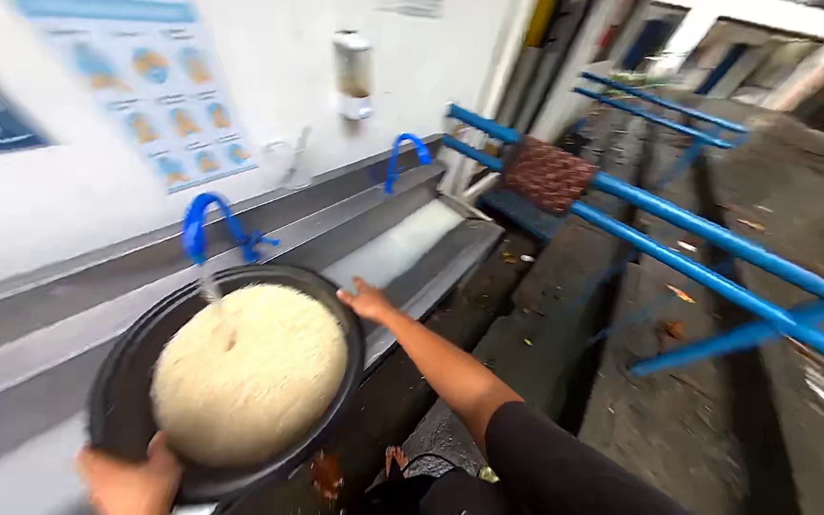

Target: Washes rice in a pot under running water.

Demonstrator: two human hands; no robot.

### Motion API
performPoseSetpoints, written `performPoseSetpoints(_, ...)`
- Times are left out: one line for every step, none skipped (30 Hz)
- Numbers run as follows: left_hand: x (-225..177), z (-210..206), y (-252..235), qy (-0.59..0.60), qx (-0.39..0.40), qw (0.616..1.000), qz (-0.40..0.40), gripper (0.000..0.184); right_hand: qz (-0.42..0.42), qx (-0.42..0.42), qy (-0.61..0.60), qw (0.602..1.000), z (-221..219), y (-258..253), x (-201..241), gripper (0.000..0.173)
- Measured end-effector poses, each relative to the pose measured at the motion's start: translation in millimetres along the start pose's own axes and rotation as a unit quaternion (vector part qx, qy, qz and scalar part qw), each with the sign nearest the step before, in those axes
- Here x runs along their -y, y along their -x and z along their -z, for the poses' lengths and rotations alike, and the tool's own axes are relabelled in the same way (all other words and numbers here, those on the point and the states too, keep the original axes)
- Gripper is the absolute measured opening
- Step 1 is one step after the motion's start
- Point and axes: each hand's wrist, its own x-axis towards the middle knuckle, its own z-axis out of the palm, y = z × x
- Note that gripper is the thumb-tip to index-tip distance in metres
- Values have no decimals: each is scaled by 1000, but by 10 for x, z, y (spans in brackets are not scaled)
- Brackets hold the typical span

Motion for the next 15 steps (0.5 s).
performPoseSetpoints(-100,9,38,2,-15,998,58,87,8,13,41,999,-106,-184,114,73)
performPoseSetpoints(-183,17,47,-3,-25,993,118,87,17,13,88,996,-223,-370,189,74)
performPoseSetpoints(-255,31,33,-10,-28,984,175,86,25,2,137,990,-328,-520,261,73)
performPoseSetpoints(-302,48,7,-21,-20,975,222,82,22,-3,186,982,-400,-602,363,71)
performPoseSetpoints(-328,63,-20,-40,-5,966,257,76,15,-6,230,973,-444,-640,463,69)
performPoseSetpoints(-335,65,-55,-65,13,958,280,70,14,-10,265,964,-486,-692,499,67)
performPoseSetpoints(-326,64,-99,-91,29,951,294,65,16,-10,291,956,-531,-763,486,66)
performPoseSetpoints(-307,64,-146,-116,42,946,301,64,19,-10,306,952,-582,-846,439,63)
performPoseSetpoints(-281,62,-190,-135,48,942,304,63,21,-12,313,949,-647,-931,364,61)
performPoseSetpoints(-256,62,-228,-146,46,940,304,62,21,-23,313,949,-728,-998,274,58)
performPoseSetpoints(-231,68,-269,-154,40,940,303,62,19,-43,309,950,-812,-1028,214,55)
performPoseSetpoints(-209,78,-305,-159,33,939,302,61,14,-60,309,949,-878,-1010,199,52)
performPoseSetpoints(-191,85,-339,-163,26,939,302,61,7,-68,311,948,-915,-974,205,50)
performPoseSetpoints(-190,100,-373,-163,22,939,303,61,-2,-68,315,947,-926,-948,231,49)
performPoseSetpoints(-205,119,-391,-159,24,938,307,61,-8,-64,318,946,-919,-933,246,49)
